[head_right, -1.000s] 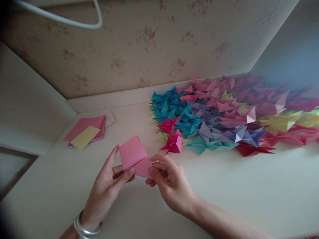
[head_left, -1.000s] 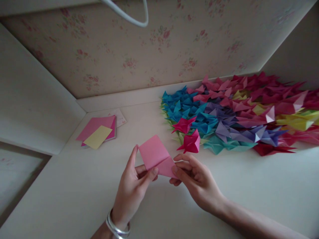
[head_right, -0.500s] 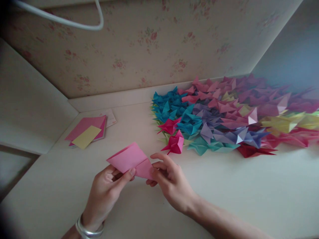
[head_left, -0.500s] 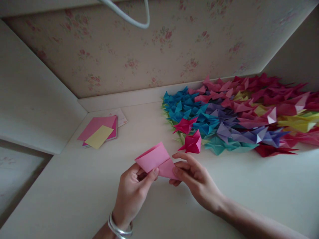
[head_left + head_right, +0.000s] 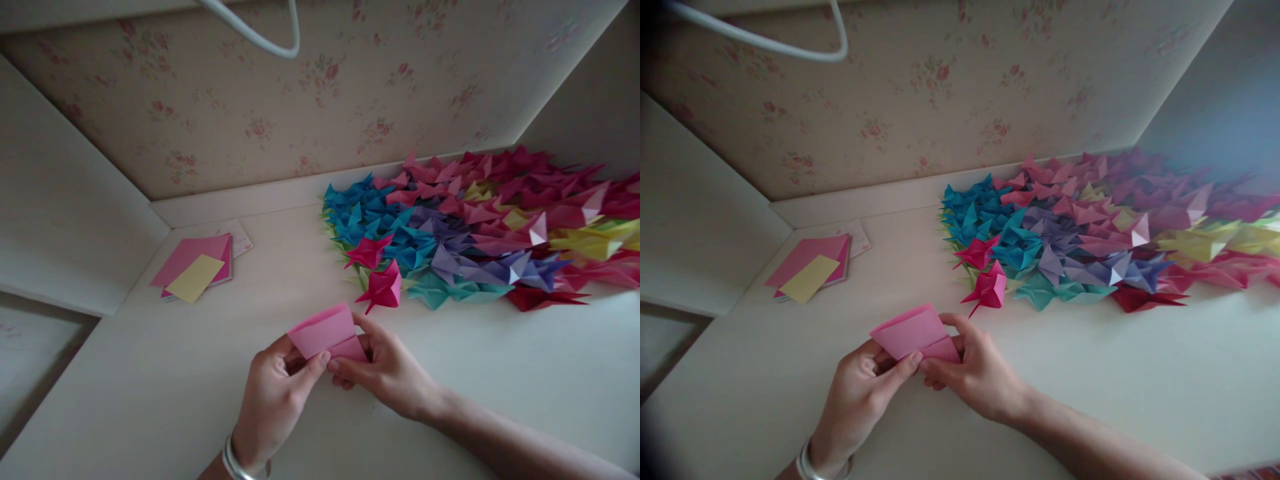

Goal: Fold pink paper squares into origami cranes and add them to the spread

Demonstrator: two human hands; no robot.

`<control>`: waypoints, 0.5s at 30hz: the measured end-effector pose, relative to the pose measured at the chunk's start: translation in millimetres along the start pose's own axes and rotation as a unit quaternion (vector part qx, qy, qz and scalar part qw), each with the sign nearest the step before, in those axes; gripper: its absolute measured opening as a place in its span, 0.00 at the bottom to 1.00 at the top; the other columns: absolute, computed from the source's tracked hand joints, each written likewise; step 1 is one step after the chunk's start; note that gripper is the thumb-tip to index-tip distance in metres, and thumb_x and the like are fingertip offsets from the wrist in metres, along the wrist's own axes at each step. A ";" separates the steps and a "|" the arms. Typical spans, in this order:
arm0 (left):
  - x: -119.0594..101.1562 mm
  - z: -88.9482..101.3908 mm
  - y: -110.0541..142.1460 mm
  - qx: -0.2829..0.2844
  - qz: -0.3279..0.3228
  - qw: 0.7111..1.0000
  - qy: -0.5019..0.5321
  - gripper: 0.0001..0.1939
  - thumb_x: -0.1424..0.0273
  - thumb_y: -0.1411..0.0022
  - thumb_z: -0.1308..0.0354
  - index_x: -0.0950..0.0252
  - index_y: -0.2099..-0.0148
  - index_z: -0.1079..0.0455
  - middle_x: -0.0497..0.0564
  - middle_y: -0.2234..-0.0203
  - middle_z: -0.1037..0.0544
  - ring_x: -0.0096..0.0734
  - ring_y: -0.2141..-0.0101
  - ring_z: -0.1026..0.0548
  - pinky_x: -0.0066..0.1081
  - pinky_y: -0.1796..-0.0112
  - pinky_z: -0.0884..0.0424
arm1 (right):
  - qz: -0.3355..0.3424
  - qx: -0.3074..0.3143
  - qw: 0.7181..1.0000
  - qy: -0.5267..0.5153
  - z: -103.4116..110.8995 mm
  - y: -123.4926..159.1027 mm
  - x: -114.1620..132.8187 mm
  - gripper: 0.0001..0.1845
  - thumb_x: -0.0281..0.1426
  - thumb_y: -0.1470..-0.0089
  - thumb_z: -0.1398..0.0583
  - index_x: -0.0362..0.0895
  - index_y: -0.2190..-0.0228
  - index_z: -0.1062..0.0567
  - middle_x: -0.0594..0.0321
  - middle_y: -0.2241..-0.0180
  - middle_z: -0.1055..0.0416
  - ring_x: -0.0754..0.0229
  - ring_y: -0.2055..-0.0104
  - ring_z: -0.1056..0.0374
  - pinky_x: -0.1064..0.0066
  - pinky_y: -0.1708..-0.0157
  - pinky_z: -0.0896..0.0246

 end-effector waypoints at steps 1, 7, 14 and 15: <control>0.3 0.5 -0.8 -0.001 0.002 1.000 0.010 0.10 0.67 0.39 0.37 0.62 0.56 0.22 0.52 0.65 0.15 0.40 0.65 0.18 0.32 0.64 0.22 | -0.001 0.000 1.000 -0.002 0.4 -0.1 0.3 0.26 0.33 0.47 0.33 0.42 0.49 0.34 0.65 0.73 0.23 0.63 0.73 0.27 0.74 0.72 0.32; 4.6 13.6 -5.4 -0.064 0.000 0.998 -0.008 0.08 0.66 0.39 0.36 0.65 0.60 0.23 0.51 0.70 0.17 0.31 0.70 0.22 0.26 0.66 0.26 | -0.017 -0.024 1.000 -0.010 5.4 -0.7 2.0 0.24 0.38 0.48 0.32 0.42 0.53 0.29 0.63 0.73 0.21 0.61 0.70 0.24 0.72 0.69 0.29; 1.3 19.9 -8.6 -0.154 -0.003 0.988 -0.015 0.11 0.64 0.42 0.34 0.66 0.63 0.24 0.50 0.74 0.17 0.31 0.73 0.23 0.27 0.67 0.26 | -0.024 -0.063 0.997 -0.024 7.0 -0.1 6.2 0.24 0.45 0.53 0.31 0.41 0.60 0.26 0.57 0.70 0.19 0.56 0.65 0.21 0.66 0.63 0.25; 1.2 19.8 -8.9 -0.152 -0.006 0.988 -0.025 0.11 0.63 0.42 0.35 0.66 0.62 0.24 0.50 0.73 0.17 0.32 0.72 0.22 0.27 0.67 0.26 | -0.019 -0.063 0.998 -0.022 6.9 0.1 6.7 0.24 0.46 0.52 0.31 0.41 0.60 0.26 0.57 0.69 0.19 0.56 0.65 0.21 0.65 0.62 0.25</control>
Point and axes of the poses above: each hand's wrist, its own y-axis away from the middle knuckle, its own z-axis out of the back of the hand, x = y × z, the point moved 2 cm from there along -y, towards the middle knuckle
